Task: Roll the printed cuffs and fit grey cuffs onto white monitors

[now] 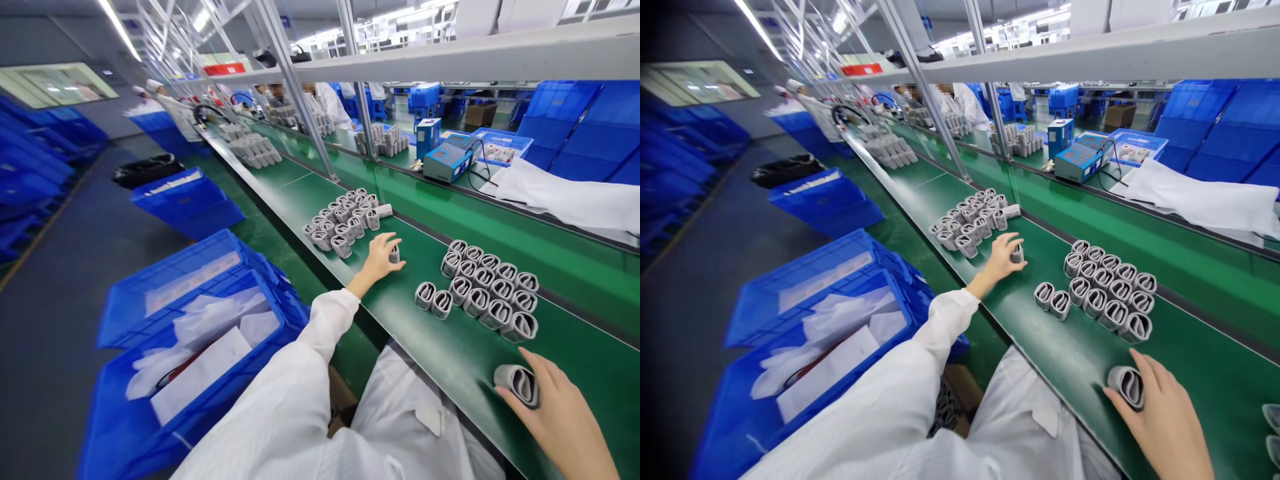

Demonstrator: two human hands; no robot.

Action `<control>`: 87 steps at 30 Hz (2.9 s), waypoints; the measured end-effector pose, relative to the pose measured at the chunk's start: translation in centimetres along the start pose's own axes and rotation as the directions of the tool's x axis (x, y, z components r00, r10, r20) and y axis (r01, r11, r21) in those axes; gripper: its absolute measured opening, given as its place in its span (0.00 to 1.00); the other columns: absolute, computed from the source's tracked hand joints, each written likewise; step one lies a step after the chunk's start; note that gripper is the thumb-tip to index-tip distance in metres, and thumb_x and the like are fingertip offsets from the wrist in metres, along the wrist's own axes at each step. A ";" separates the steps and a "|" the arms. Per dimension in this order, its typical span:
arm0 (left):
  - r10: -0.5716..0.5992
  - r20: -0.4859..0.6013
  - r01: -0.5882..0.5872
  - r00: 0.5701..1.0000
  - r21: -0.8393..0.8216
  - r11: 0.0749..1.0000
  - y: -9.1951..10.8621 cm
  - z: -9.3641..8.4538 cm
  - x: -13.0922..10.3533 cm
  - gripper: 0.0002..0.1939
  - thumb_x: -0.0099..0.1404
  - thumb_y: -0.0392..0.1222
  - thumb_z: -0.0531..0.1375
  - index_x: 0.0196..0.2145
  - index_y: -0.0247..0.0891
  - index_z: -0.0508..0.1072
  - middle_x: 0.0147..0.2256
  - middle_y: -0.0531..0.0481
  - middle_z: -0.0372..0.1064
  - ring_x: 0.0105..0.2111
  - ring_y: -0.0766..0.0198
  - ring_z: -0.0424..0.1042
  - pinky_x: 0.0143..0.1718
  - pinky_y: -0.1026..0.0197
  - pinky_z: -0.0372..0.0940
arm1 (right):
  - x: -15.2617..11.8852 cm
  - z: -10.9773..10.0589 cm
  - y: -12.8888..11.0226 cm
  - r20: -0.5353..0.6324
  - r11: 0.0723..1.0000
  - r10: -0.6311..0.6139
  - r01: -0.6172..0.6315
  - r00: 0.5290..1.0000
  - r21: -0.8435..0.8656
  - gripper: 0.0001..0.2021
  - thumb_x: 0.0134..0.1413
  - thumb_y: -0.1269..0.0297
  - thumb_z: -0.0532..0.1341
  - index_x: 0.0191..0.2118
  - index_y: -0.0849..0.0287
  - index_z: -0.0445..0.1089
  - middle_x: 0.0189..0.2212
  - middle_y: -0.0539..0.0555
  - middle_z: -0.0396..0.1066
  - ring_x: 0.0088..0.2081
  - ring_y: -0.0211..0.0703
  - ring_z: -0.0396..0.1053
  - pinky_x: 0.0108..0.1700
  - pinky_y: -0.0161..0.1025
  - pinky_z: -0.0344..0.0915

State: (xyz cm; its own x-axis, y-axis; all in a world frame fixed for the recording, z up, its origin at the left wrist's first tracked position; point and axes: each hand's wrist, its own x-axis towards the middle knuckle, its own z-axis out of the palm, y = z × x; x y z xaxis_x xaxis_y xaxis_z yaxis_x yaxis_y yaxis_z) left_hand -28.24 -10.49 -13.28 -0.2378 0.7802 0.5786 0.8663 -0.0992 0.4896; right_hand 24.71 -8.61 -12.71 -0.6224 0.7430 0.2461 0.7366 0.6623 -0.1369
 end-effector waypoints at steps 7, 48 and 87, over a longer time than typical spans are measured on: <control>0.198 0.135 -0.161 0.971 -0.245 0.956 5.7 4.9 -6.9 0.37 0.65 0.71 0.71 0.63 0.47 0.79 0.63 0.36 0.72 0.64 0.39 0.70 0.69 0.33 0.65 | -0.1 -0.9 -2.2 0.154 0.966 0.181 -0.205 0.971 0.155 0.29 0.71 0.39 0.62 0.66 0.53 0.73 0.57 0.60 0.82 0.58 0.62 0.80 0.53 0.57 0.81; 0.136 0.026 -0.003 0.990 -0.979 0.206 27.5 2.4 11.4 0.21 0.72 0.58 0.69 0.53 0.42 0.78 0.57 0.41 0.81 0.54 0.49 0.81 0.62 0.44 0.73 | 15.4 -15.0 -3.9 -0.590 0.420 0.534 0.416 0.605 0.806 0.11 0.57 0.62 0.63 0.39 0.49 0.85 0.44 0.61 0.83 0.48 0.66 0.79 0.56 0.67 0.71; -0.019 0.116 0.118 0.993 -0.968 0.219 27.0 3.7 11.0 0.18 0.73 0.60 0.64 0.44 0.43 0.72 0.50 0.44 0.80 0.43 0.55 0.81 0.45 0.53 0.76 | 16.0 -12.7 -3.0 -0.515 0.254 0.470 0.449 0.717 0.857 0.21 0.77 0.46 0.56 0.45 0.50 0.84 0.44 0.53 0.83 0.45 0.50 0.79 0.49 0.49 0.75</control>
State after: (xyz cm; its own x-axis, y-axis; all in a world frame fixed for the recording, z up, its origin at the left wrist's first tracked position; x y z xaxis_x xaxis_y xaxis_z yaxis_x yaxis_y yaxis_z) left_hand -5.89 -2.28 3.91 -0.2014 0.8485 0.4894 -0.2635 -0.5281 0.8073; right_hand 15.91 0.06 3.86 0.0359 0.7947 0.6060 -0.3192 0.5837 -0.7466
